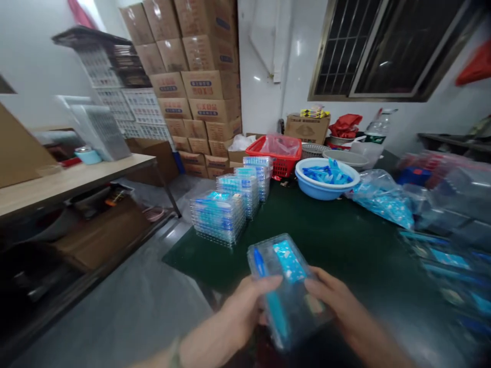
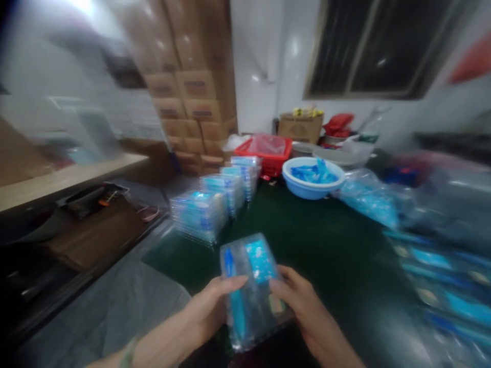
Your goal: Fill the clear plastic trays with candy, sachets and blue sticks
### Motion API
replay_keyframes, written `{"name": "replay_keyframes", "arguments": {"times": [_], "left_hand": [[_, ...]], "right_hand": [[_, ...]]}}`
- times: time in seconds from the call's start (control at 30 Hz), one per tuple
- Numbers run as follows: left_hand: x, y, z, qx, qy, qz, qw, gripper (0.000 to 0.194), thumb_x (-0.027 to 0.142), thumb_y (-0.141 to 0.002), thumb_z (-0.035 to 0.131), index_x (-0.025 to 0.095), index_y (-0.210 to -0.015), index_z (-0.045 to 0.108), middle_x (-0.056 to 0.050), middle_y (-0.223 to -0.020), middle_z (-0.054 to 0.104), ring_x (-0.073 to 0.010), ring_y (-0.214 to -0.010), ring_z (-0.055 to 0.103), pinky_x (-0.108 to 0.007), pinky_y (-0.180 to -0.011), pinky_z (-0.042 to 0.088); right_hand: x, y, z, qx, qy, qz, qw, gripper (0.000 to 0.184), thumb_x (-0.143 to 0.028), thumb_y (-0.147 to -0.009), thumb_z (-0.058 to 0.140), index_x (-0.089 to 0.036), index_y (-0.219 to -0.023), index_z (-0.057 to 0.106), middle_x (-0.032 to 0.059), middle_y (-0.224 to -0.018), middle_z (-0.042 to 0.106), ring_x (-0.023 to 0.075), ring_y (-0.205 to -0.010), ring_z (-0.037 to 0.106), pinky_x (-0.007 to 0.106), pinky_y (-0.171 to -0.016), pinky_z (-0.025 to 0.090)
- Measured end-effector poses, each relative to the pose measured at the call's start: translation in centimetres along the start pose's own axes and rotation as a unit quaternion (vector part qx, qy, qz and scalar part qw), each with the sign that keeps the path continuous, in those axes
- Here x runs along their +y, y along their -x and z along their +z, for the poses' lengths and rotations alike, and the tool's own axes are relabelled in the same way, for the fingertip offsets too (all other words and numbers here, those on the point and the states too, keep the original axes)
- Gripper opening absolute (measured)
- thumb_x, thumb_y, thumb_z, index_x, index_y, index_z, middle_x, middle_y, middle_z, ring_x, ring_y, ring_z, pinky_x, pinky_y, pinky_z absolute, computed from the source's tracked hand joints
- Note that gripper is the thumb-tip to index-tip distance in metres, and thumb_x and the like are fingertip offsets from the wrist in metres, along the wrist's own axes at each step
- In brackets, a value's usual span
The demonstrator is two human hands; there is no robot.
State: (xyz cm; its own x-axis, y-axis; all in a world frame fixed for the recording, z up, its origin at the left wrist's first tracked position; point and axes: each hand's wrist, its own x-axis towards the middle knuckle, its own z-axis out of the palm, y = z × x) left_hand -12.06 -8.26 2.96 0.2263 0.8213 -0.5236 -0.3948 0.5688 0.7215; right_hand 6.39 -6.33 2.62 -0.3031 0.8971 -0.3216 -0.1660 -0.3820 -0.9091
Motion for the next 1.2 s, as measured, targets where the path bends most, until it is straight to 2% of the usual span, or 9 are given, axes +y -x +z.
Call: {"name": "replay_keyframes", "arguments": {"times": [0.2,0.3,0.37,0.5,0.57,0.67,0.83,0.97,1.2], "left_hand": [[0.8,5.0,-7.1,0.199,0.124,0.109,0.966,0.035,0.026,-0.065,0.067,0.01,-0.095,0.062,-0.013,-0.087,0.068,-0.0281,-0.082,0.063,-0.039,-0.076,0.048],[1.7,4.7,-10.6,0.255,0.119,0.175,0.943,0.036,0.025,-0.064,0.068,0.014,-0.097,0.061,-0.01,-0.091,0.068,-0.026,-0.082,0.063,-0.037,-0.071,0.049],[2.3,4.0,-12.3,0.276,0.118,0.159,0.94,0.042,0.028,-0.063,0.069,0.016,-0.102,0.059,-0.009,-0.095,0.066,-0.0247,-0.08,0.063,-0.036,-0.068,0.049],[3.3,2.1,-14.2,0.237,0.113,0.069,0.962,0.054,0.038,-0.063,0.068,0.018,-0.111,0.053,-0.01,-0.101,0.064,-0.0243,-0.078,0.062,-0.036,-0.068,0.048],[4.0,1.3,-14.6,0.203,0.121,0.045,0.971,0.061,0.04,-0.063,0.067,0.017,-0.115,0.05,-0.011,-0.104,0.063,-0.0255,-0.082,0.062,-0.036,-0.07,0.047],[5.0,0.2,-14.4,0.189,0.139,-0.009,0.972,0.07,0.045,-0.06,0.067,0.014,-0.119,0.044,-0.013,-0.104,0.062,-0.0268,-0.086,0.06,-0.036,-0.072,0.046],[6.2,-0.6,-13.5,0.215,0.115,-0.034,0.969,0.069,0.048,-0.061,0.065,0.013,-0.117,0.045,-0.012,-0.096,0.065,-0.027,-0.083,0.061,-0.034,-0.065,0.047],[6.6,-0.8,-13.1,0.172,0.134,-0.044,0.975,0.059,0.045,-0.064,0.062,0.012,-0.111,0.05,-0.012,-0.088,0.066,-0.0272,-0.082,0.061,-0.035,-0.066,0.047],[5.8,0.4,-13.2,0.214,0.139,0.006,0.967,0.055,0.055,-0.062,0.06,0.019,-0.103,0.055,-0.007,-0.088,0.065,-0.0236,-0.075,0.06,-0.035,-0.067,0.045]], "right_hand": [[1.3,-6.0,10.1,-0.131,0.108,0.001,0.985,0.053,-0.041,-0.068,0.063,-0.013,-0.111,0.052,0.0076,-0.086,0.062,0.0195,-0.074,0.059,0.029,-0.066,0.046],[2.4,-8.5,14.1,-0.057,0.238,-0.085,0.966,0.063,-0.041,-0.069,0.06,-0.008,-0.121,0.043,0.0145,-0.105,0.055,0.0247,-0.096,0.053,0.035,-0.083,0.041],[3.1,-8.5,15.6,0.012,0.342,-0.191,0.92,0.059,-0.037,-0.073,0.056,-0.01,-0.124,0.041,0.0162,-0.116,0.047,0.0272,-0.109,0.043,0.04,-0.091,0.034],[4.7,-6.3,16.2,-0.024,0.474,-0.364,0.801,0.06,-0.036,-0.074,0.055,-0.023,-0.129,0.033,0.0096,-0.133,0.031,0.0283,-0.122,0.026,0.047,-0.097,0.026],[5.5,-5.8,16.3,-0.076,0.52,-0.396,0.753,0.067,-0.041,-0.072,0.058,-0.024,-0.13,0.03,0.009,-0.138,0.025,0.0298,-0.126,0.017,0.049,-0.098,0.024],[6.1,-6.8,16.3,-0.074,0.57,-0.408,0.709,0.063,-0.034,-0.075,0.056,-0.021,-0.13,0.028,0.0106,-0.138,0.023,0.0287,-0.129,0.007,0.049,-0.1,0.021],[5.5,-8.7,16.1,-0.044,0.588,-0.424,0.688,0.054,-0.027,-0.078,0.054,-0.022,-0.127,0.031,0.0095,-0.135,0.028,0.0265,-0.129,0.011,0.047,-0.099,0.025],[5.1,-8.8,15.9,-0.043,0.589,-0.427,0.685,0.055,-0.025,-0.076,0.057,-0.023,-0.125,0.033,0.0093,-0.133,0.031,0.0266,-0.127,0.015,0.047,-0.098,0.026],[5.3,-8.3,16.2,-0.039,0.576,-0.429,0.695,0.059,-0.024,-0.073,0.061,-0.022,-0.125,0.034,0.0114,-0.131,0.033,0.0271,-0.126,0.017,0.048,-0.097,0.024]]}}
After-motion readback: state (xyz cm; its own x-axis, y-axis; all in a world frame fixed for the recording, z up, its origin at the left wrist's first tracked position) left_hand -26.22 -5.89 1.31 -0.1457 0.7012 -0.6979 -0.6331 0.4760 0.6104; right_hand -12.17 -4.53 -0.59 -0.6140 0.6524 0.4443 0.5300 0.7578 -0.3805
